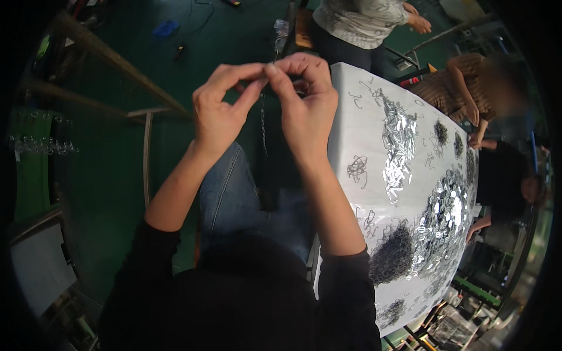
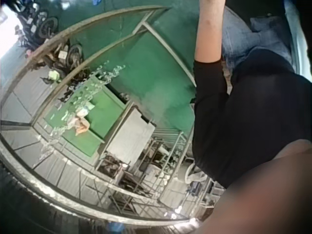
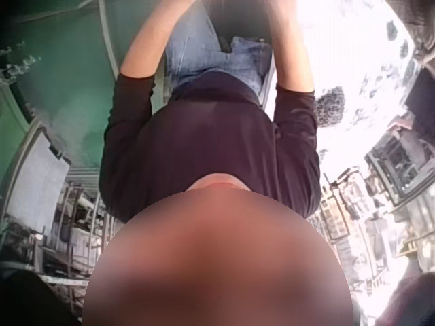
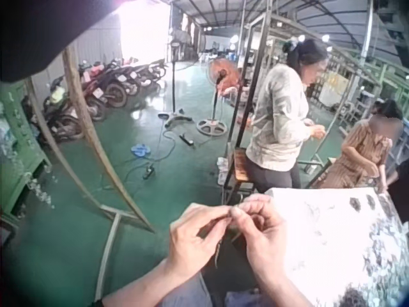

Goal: The person picks small metal hooks and fasteners from a table, links them by hand into short chains, and hangs the chains on a nearby metal rack. The person repeats this process multiple times, handling each piece individually.

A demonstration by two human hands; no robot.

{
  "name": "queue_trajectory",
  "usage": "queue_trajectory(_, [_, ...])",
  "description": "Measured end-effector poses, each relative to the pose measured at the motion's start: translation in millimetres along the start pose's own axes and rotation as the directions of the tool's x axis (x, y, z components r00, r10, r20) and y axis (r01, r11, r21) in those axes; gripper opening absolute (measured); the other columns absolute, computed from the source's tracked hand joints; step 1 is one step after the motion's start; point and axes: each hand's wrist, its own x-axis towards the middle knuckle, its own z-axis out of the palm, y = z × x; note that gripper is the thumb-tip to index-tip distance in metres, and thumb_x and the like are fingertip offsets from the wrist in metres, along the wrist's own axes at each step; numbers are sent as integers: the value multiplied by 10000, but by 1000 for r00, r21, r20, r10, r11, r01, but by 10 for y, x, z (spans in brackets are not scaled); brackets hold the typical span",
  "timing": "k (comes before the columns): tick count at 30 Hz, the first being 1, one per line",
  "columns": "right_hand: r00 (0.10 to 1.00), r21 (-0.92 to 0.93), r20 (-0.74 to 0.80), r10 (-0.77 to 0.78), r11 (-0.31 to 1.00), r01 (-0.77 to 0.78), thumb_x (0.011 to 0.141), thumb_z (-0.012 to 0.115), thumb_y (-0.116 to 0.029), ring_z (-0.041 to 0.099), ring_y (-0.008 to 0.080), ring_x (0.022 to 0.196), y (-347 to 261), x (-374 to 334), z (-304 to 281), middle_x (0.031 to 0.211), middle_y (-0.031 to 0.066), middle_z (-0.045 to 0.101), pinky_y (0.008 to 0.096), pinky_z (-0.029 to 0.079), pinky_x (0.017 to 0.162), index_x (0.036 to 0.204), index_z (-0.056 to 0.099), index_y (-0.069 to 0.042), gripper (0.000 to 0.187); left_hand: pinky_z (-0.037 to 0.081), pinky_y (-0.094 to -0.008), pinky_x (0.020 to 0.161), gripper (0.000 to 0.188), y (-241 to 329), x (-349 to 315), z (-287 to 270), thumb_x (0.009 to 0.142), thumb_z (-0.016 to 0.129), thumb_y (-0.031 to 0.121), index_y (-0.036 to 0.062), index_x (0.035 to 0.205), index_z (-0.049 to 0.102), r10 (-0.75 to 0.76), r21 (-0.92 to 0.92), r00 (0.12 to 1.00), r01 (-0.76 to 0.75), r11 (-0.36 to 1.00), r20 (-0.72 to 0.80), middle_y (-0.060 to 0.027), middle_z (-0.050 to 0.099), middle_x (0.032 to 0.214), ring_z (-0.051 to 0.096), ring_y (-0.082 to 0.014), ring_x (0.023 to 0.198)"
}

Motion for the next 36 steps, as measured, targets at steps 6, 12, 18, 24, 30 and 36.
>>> queue_trajectory(6, [985,78,67,-159,985,154,811,738,-77,573,74,796,-123,312,450,987,20,600,211,456,641,868,687,-27,91,509,-319,665,184,-111,371,-271,732,751,46,82,904,696,115,65,981,-106,992,-158,-53,691,824,645,-240,747])
queue_trajectory(12, [971,168,128,-203,969,180,847,701,-68,574,102,906,-263,448,838,1012,39,607,219,464,767,900,671,-21,76,511,-323,709,185,-54,536,-599,732,736,19,69,905,698,152,137,937,-113,984,-315,-71,698,848,663,-233,788])
queue_trajectory(18, [947,277,257,-195,953,121,888,650,-45,555,110,926,-468,315,1326,989,35,605,241,428,859,925,634,12,70,479,-363,757,145,201,548,-1084,735,710,11,45,875,693,208,289,894,-94,953,-396,-78,695,823,659,-259,792])
queue_trajectory(24, [864,296,430,-263,945,140,917,638,-127,525,110,964,-508,139,1569,1047,40,573,247,417,865,1107,595,13,240,494,-333,720,115,388,403,-1671,754,744,69,49,864,716,240,443,852,-11,897,-466,-81,704,806,671,-241,755])
queue_trajectory(30, [799,243,566,-204,967,75,916,630,-121,531,122,930,-45,-314,1520,1010,25,563,254,438,790,988,593,-24,127,531,-278,709,163,889,67,-2514,783,740,59,42,945,738,159,544,817,211,812,-554,-98,724,880,683,-169,783])
queue_trajectory(36, [548,-67,832,-84,966,250,806,699,-87,595,229,862,1179,-921,1412,861,75,614,354,472,735,830,610,-45,102,504,-236,777,153,1483,-187,-3321,831,708,52,27,980,735,187,561,715,329,760,-673,-45,719,928,625,-73,852])
